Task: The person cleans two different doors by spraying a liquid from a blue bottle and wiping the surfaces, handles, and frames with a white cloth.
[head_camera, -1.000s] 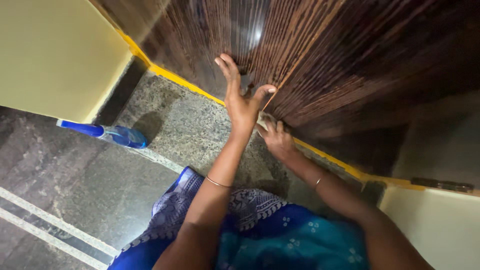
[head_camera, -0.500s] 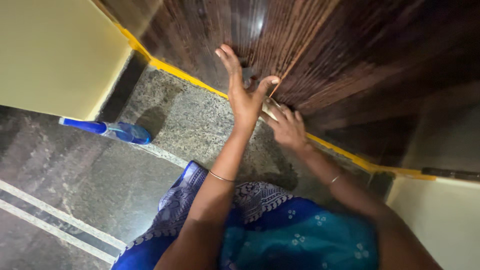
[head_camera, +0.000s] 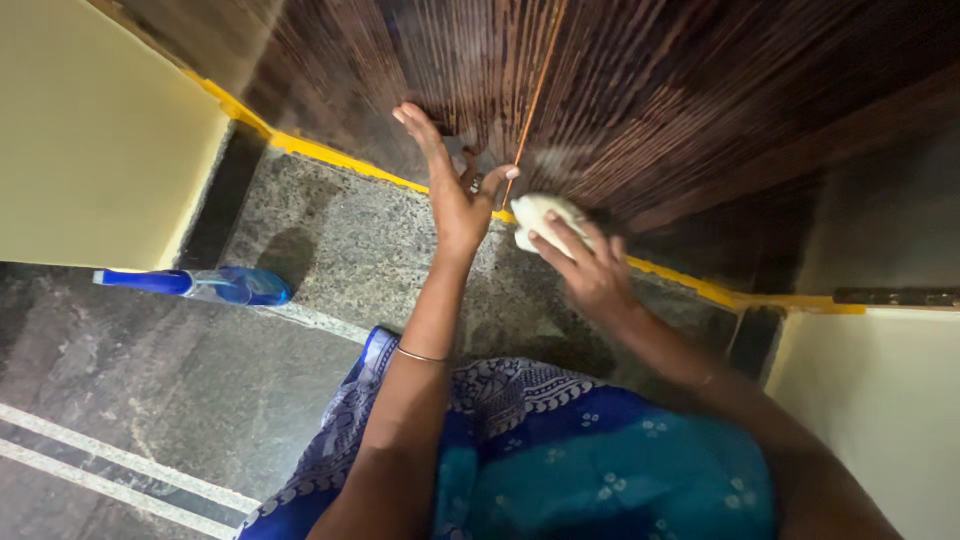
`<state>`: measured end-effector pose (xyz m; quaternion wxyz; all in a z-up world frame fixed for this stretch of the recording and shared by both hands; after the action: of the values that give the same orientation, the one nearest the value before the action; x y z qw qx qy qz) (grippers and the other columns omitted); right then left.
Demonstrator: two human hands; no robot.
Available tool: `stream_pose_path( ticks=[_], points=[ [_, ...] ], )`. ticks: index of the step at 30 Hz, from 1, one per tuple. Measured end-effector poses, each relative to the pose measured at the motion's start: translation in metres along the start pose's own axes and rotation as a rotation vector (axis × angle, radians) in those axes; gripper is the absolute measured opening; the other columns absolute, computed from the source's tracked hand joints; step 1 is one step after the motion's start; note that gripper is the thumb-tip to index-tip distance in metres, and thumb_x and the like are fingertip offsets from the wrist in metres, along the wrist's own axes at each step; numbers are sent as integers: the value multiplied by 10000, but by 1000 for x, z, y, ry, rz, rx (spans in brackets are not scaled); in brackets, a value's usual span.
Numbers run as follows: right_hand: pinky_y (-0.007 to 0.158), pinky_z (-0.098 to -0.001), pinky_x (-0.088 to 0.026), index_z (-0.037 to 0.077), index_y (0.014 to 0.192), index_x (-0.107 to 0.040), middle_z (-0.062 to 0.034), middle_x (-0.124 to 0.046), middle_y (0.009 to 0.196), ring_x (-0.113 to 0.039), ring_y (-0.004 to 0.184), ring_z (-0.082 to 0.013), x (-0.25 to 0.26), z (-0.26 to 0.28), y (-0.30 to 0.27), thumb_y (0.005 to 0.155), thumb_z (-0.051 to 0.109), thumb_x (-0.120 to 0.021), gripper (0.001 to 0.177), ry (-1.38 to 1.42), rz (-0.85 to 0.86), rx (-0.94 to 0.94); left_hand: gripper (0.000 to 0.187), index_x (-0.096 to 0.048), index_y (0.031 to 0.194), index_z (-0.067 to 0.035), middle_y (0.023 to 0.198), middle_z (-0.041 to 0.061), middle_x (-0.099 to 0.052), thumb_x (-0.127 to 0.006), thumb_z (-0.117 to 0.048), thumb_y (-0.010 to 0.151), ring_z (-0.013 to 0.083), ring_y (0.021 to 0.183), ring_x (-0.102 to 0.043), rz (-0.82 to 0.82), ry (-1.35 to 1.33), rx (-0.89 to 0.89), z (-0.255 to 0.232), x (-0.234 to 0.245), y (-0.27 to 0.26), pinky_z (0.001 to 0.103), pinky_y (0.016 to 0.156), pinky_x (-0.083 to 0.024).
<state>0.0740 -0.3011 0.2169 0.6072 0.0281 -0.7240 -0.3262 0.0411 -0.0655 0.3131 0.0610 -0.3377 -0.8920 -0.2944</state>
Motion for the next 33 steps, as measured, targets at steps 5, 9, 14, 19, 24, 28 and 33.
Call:
stream_pose_path(
  ticks=[5, 9, 14, 19, 24, 28, 33],
  points=[
    [857, -403, -465, 373, 1385, -685, -11, -532, 1486, -510, 1097, -247, 3, -44, -12, 1018, 206, -624, 408, -169, -79, 4, 1536, 168, 1644, -144, 1708, 202, 231, -1023, -328, 692, 378, 1626, 143, -27, -10, 7, -6, -15, -6, 507, 1365, -78],
    [819, -454, -469, 361, 1371, -691, 9, -484, 1508, -538, 1184, -226, -37, -54, -50, 892, 221, -552, 519, -180, 311, 103, 1636, 255, 1583, -116, 1644, 217, 280, -1023, -419, 607, 387, 1551, 229, -23, 74, -53, -5, -39, -10, 553, 1312, 14],
    [948, -472, -466, 303, 1280, -706, 0, -511, 1500, -520, 1268, -259, -66, -57, -85, 920, 243, -591, 383, -62, 538, 31, 1606, 264, 1606, -124, 1671, 206, 293, -1023, -359, 674, 382, 1583, 227, -34, 115, -27, -1, -44, -17, 532, 1357, 9],
    [901, -459, -458, 328, 1257, -702, 14, -539, 1426, -497, 1231, -239, -13, -43, -43, 920, 253, -605, 359, -73, 641, -13, 1591, 254, 1610, -118, 1683, 198, 268, -1025, -329, 688, 372, 1603, 178, -57, 146, -68, -4, -45, -14, 492, 1373, -20],
    [900, -458, -436, 336, 1434, -626, -33, -510, 1480, -498, 1156, -274, 34, -60, -48, 1056, 260, -573, 389, -173, -146, -22, 1618, 238, 1591, -87, 1667, 215, 233, -1039, -344, 631, 377, 1593, 128, -62, 162, -45, -8, -48, -15, 465, 1354, -45],
    [836, -473, -453, 390, 1424, -616, -42, -539, 1425, -553, 1100, -274, -8, -106, -106, 1049, 307, -583, 385, -221, -73, 85, 1617, 242, 1611, -78, 1689, 214, 240, -1057, -317, 677, 371, 1620, 118, -48, 175, -47, -14, -48, -14, 443, 1384, -53],
    [793, -524, -482, 366, 1248, -690, 6, -621, 1386, -615, 1163, -257, -34, -122, -172, 869, 354, -631, 384, -31, 560, -182, 1633, 251, 1595, -79, 1684, 216, 235, -1062, -323, 656, 376, 1616, 95, -36, 132, -18, -20, -46, -13, 424, 1369, -65]
  ],
)
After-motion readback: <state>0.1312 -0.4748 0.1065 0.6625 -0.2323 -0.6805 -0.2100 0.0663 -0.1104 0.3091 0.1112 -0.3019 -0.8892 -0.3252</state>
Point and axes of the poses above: each hand's wrist, its own y-axis towards the middle knuckle, its own x-axis out of the back of the hand, z = x × y, the point moved 2 cm from there along y, towards the middle knuckle
